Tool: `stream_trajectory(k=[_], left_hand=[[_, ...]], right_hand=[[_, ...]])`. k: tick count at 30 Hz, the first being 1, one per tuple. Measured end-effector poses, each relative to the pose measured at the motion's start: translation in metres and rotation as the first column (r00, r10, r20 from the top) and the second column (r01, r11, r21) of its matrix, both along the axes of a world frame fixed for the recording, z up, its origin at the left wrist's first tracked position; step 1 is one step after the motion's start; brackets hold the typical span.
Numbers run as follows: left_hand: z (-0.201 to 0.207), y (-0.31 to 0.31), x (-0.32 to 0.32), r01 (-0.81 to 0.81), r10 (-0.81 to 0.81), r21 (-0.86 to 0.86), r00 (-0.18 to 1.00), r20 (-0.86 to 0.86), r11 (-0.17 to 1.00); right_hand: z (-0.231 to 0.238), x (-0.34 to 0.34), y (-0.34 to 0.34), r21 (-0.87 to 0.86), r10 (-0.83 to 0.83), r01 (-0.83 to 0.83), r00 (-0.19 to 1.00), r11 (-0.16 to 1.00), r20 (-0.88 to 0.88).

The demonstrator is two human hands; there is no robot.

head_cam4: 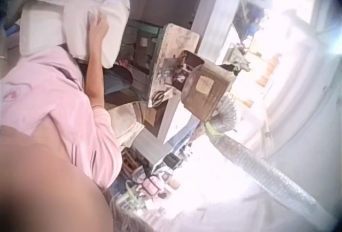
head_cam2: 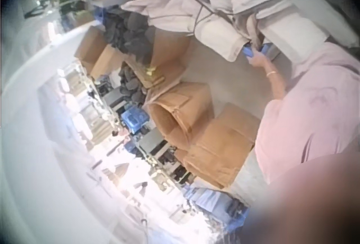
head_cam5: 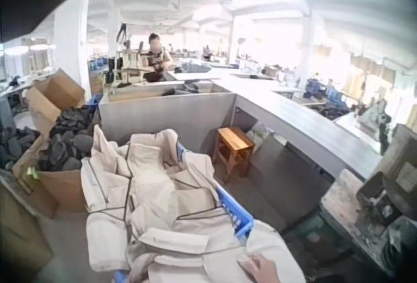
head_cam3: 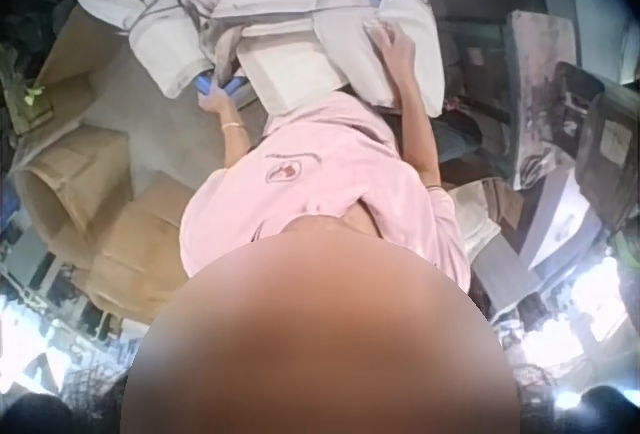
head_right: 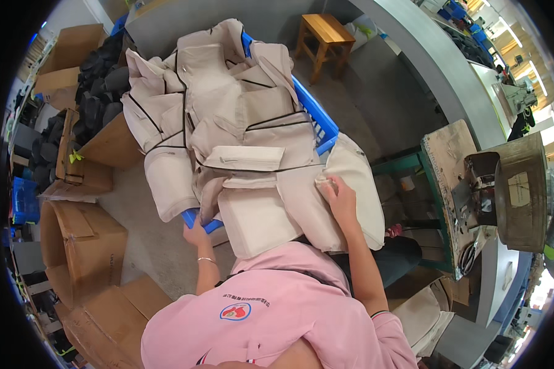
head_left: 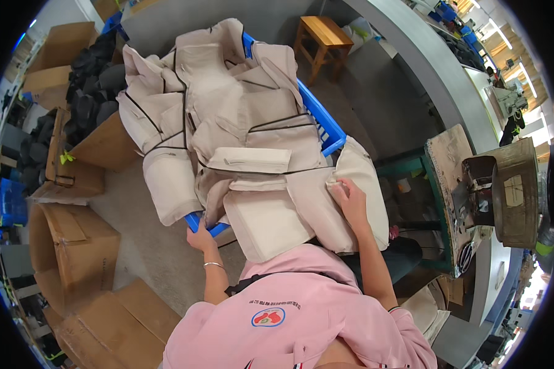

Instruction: Assembling fabric bags by aligning edges, using an industrial machine to seal or sew them, and trimming excess thread with scissors.

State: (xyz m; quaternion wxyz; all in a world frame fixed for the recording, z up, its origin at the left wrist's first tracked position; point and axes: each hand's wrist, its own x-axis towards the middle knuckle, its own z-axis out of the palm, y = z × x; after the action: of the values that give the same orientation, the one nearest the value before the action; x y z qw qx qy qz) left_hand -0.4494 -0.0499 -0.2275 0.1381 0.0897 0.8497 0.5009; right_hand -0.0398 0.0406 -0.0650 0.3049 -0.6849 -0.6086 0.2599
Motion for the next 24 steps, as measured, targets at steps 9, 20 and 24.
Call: stream_trajectory(k=[9, 20, 24], left_hand=[[-0.002, 0.002, -0.057, 0.066, -0.074, -0.063, 0.988, -0.134, 0.996], [-0.004, 0.03, -0.238, 0.145, -0.259, -0.34, 0.911, -0.321, 0.929], [0.023, 0.039, -0.224, 0.054, -0.289, -0.555, 0.893, -0.346, 0.83]], right_hand=[[0.018, 0.022, 0.011, -0.084, 0.082, -0.077, 0.995, 0.993, 0.058], [0.019, 0.022, -0.027, -0.076, -0.063, 0.066, 0.997, 0.995, 0.051], [0.014, 0.037, -0.046, -0.072, -0.132, 0.132, 0.991, 0.989, 0.004]])
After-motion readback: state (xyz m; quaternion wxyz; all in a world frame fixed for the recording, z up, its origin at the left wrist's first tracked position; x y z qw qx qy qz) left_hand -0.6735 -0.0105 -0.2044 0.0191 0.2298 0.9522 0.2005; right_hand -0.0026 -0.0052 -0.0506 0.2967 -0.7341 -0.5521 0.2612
